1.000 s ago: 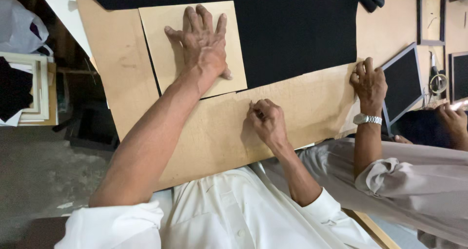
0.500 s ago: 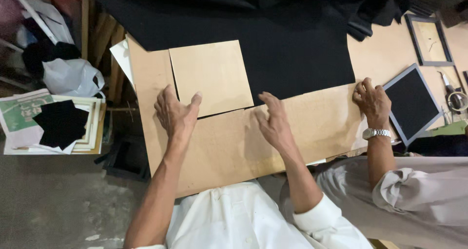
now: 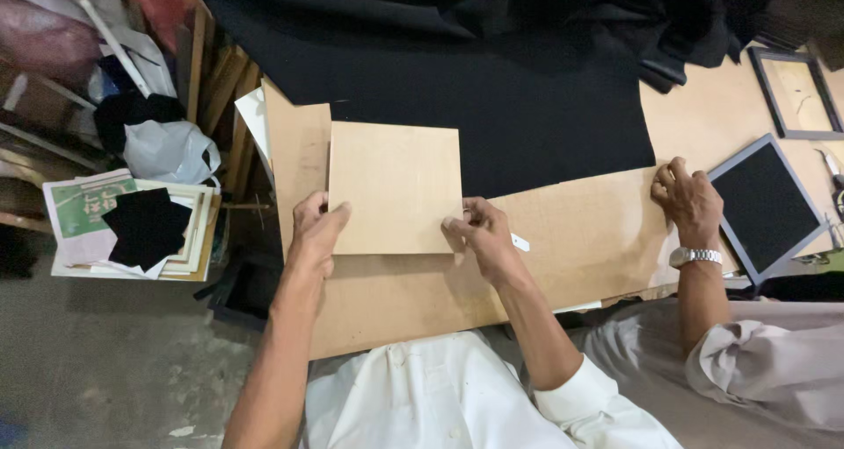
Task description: The person places a rectangular cardboard template on a black fabric sheet, then uses a utility knife to cut the fabric along the template edges. The person repeats this process multiple times, producing several identical fabric pieces.
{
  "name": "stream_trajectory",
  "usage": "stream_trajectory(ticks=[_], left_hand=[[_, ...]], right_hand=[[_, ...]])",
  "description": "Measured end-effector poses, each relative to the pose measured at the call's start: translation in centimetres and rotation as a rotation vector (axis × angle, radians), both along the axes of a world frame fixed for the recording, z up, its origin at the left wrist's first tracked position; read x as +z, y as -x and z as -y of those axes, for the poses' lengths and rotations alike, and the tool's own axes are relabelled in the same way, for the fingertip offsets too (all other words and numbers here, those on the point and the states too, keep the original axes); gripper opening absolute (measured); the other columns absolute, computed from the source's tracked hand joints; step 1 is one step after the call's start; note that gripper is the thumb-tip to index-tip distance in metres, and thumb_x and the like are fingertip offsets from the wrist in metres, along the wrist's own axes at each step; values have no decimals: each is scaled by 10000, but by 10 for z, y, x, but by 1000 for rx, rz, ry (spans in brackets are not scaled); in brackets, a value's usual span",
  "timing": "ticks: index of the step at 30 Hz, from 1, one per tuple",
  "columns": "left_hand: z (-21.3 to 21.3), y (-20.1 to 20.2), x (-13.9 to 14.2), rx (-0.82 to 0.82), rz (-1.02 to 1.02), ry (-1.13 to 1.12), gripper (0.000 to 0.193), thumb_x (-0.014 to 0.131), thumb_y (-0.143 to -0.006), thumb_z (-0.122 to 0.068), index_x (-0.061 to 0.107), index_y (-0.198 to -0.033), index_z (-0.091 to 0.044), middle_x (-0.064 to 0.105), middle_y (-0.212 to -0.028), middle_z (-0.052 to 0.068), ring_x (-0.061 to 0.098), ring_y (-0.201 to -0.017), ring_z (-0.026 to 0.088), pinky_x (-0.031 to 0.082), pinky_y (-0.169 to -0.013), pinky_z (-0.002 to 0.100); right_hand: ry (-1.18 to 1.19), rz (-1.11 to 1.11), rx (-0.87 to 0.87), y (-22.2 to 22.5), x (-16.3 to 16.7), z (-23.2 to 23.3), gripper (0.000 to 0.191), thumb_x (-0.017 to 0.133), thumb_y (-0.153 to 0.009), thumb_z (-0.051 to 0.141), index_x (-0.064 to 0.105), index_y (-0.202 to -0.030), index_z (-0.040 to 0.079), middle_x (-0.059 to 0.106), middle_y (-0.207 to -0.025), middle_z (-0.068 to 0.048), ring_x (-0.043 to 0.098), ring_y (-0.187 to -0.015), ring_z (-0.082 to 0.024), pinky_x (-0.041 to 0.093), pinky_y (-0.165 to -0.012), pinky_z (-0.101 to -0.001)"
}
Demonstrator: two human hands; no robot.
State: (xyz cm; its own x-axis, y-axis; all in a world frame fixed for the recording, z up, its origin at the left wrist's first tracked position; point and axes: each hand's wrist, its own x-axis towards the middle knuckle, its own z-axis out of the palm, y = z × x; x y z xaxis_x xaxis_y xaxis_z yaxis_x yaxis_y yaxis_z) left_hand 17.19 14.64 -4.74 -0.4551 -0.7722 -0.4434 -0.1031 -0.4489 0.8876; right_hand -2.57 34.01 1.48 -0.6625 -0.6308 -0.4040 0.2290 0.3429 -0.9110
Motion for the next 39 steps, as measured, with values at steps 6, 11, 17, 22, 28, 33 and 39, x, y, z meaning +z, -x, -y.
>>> stream_trajectory(ticks=[6,11,17,22,28,33,39], left_hand=[[-12,-11,28,39,185,312,221,723,-935,-188,680,-974,25,673,-805,74,617,-731,160,494,-648,319],[-21,25,47,-16,705,686,548,866,-772,-306,613,-1115,37,705,-985,183,668,-922,349,499,-783,487],[-29,43,34,-145,711,727,335,833,-824,-245,672,-1006,-15,717,-1010,159,674,-1004,377,489,-857,510],[-17,20,26,-14,341,837,242,830,-724,-89,637,-794,38,626,-922,179,626,-833,327,489,-741,420],[-22,-39,58,175,-247,196,155,686,-787,83,560,-739,6,595,-816,19,510,-738,99,432,-701,258],[-39,-22,112,220,-564,158,171,691,-872,156,587,-855,21,665,-935,76,608,-847,141,494,-813,282],[-79,23,172,34,-547,395,160,606,-785,168,613,-879,39,685,-1270,164,632,-1079,144,473,-992,264]], right_hand=[[333,240,-140,-8,2,-53,282,652,-909,-99,593,-1170,-11,697,-956,-83,673,-874,-119,543,-818,-239],[467,157,-252,14,25,-111,315,629,-933,-102,573,-1232,-21,720,-1088,-125,685,-958,-148,567,-885,-272],[544,119,-387,18,35,-142,330,609,-927,-85,533,-1239,-11,717,-1118,-130,720,-993,-188,600,-877,-324],[561,95,-411,18,25,-168,321,621,-925,-91,549,-1234,-44,713,-1113,-171,730,-963,-204,609,-851,-321],[463,114,-395,24,5,-190,364,644,-903,-86,589,-1263,-74,723,-1063,-151,721,-924,-193,602,-809,-302],[404,154,-359,29,-31,-183,347,686,-883,-61,627,-1224,-38,723,-1004,-85,681,-827,-121,573,-759,-260],[256,68,-249,20,-37,-164,287,672,-929,-8,634,-1211,-42,740,-1038,-86,676,-895,-126,544,-800,-274]])
